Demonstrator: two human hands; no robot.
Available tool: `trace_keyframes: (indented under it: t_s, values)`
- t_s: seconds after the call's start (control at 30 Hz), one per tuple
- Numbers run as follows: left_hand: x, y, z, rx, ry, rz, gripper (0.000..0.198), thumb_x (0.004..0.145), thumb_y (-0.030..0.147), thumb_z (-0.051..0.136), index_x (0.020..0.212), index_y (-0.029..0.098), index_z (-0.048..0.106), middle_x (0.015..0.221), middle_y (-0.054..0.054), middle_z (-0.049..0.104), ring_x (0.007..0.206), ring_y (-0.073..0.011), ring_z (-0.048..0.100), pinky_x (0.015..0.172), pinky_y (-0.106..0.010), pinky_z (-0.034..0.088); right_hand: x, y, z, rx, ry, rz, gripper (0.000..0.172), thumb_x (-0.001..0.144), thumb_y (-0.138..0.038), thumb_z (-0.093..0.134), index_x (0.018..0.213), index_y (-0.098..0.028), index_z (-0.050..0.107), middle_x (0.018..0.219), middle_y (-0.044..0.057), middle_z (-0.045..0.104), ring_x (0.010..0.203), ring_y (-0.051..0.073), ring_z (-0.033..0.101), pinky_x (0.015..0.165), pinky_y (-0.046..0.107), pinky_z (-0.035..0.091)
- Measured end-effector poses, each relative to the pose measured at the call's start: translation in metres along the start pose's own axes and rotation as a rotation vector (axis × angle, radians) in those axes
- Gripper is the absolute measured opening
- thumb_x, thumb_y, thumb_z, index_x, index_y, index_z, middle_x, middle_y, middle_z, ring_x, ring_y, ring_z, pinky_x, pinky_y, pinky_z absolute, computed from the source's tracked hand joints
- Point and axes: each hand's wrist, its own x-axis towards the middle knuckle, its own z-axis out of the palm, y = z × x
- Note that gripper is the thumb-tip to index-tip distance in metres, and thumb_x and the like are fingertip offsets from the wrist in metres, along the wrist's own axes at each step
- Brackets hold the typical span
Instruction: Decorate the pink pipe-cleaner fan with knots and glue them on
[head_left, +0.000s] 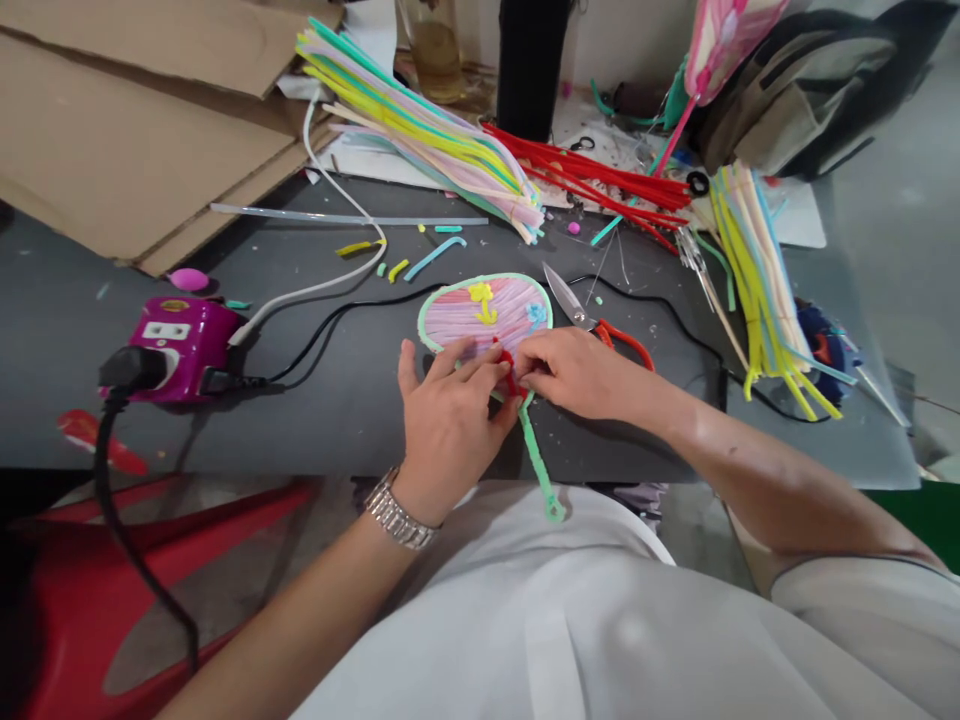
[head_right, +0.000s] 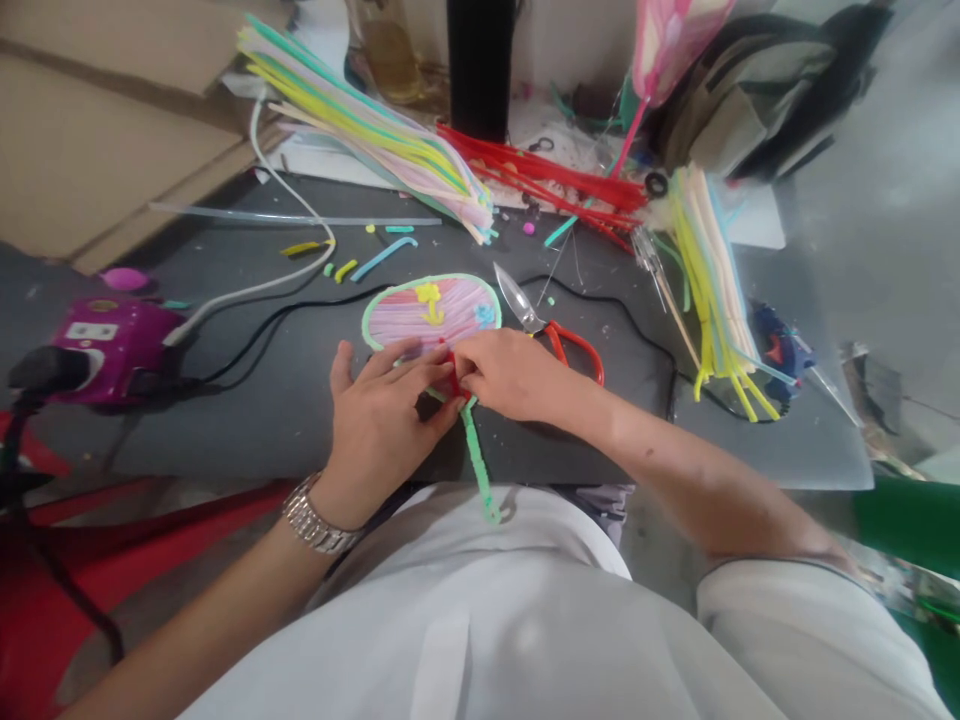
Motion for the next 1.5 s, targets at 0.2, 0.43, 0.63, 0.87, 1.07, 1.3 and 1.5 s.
trace_keyframes:
  t_s: [0.2,0.43,0.63,0.87,1.07,1.3,1.5]
  values:
    - [0.0,0.0,0.0,-0.015,0.009,-0.004,0.016,0.093,0.031,0.066,0.106,0.026,0.073,0.124,-0.008,0.077,0.13,-0.0362,0.062,0.119,-0.075,0.018,0.026,0.002,-0.02,0.139,-0.379,0.05,0.021,0.074,-0.002,0.054,0.061,-0.018,0.055,0.053,-0.006,0.047,0.052,0.009,0.039,0.053,0.026,0.025]
    - [0.0,-0.001,0.001,-0.016,0.005,0.005,0.014,0.092,0.031,0.068,0.104,0.027,0.072,0.125,-0.008,0.077,0.13,-0.0355,0.062,0.12,-0.075,0.017,0.037,-0.003,-0.026,0.102,-0.547,0.11,0.025,0.077,-0.006,0.058,0.057,-0.019,0.051,0.05,-0.007,0.04,0.049,0.008,0.034,0.05,0.027,0.021]
    - [-0.001,-0.002,0.002,-0.013,0.017,0.005,0.015,0.092,0.03,0.067,0.105,0.027,0.072,0.125,-0.007,0.077,0.13,-0.0354,0.062,0.119,-0.076,0.017,0.021,0.0,-0.008,-0.112,-0.149,0.117,0.015,0.077,-0.007,0.059,0.068,-0.018,0.057,0.066,-0.002,0.058,0.063,0.012,0.047,0.06,0.027,0.028]
    - [-0.001,-0.001,0.0,-0.002,0.005,0.011,0.014,0.092,0.03,0.066,0.104,0.027,0.073,0.124,-0.008,0.077,0.129,-0.0353,0.062,0.12,-0.075,0.017,0.0,-0.003,0.004,-0.161,0.03,0.178,0.009,0.079,-0.013,0.06,0.075,-0.019,0.064,0.074,0.001,0.065,0.069,0.015,0.053,0.063,0.027,0.03]
    - [-0.001,0.0,0.001,-0.005,0.01,-0.003,0.016,0.092,0.03,0.065,0.105,0.026,0.072,0.121,-0.009,0.078,0.13,-0.0362,0.062,0.119,-0.076,0.017,0.014,-0.003,0.0,-0.157,-0.053,0.269,0.009,0.073,-0.01,0.064,0.074,-0.019,0.065,0.077,0.001,0.068,0.073,0.016,0.056,0.065,0.027,0.031]
    - [-0.003,0.0,0.001,-0.004,0.005,0.001,0.022,0.093,0.031,0.064,0.115,0.026,0.069,0.117,-0.01,0.079,0.132,-0.0347,0.061,0.121,-0.074,0.015,-0.004,-0.005,-0.001,-0.258,-0.009,0.061,0.016,0.083,-0.009,0.056,0.082,-0.018,0.068,0.083,0.003,0.069,0.074,0.017,0.055,0.063,0.029,0.028]
    - [-0.002,0.0,0.001,-0.031,-0.005,0.0,0.021,0.093,0.029,0.067,0.113,0.025,0.071,0.127,-0.007,0.076,0.132,-0.0351,0.06,0.121,-0.075,0.013,-0.047,-0.012,0.022,-0.694,0.066,-0.052,0.026,0.095,-0.01,0.047,0.1,-0.015,0.072,0.083,0.009,0.064,0.069,0.019,0.053,0.06,0.035,0.024]
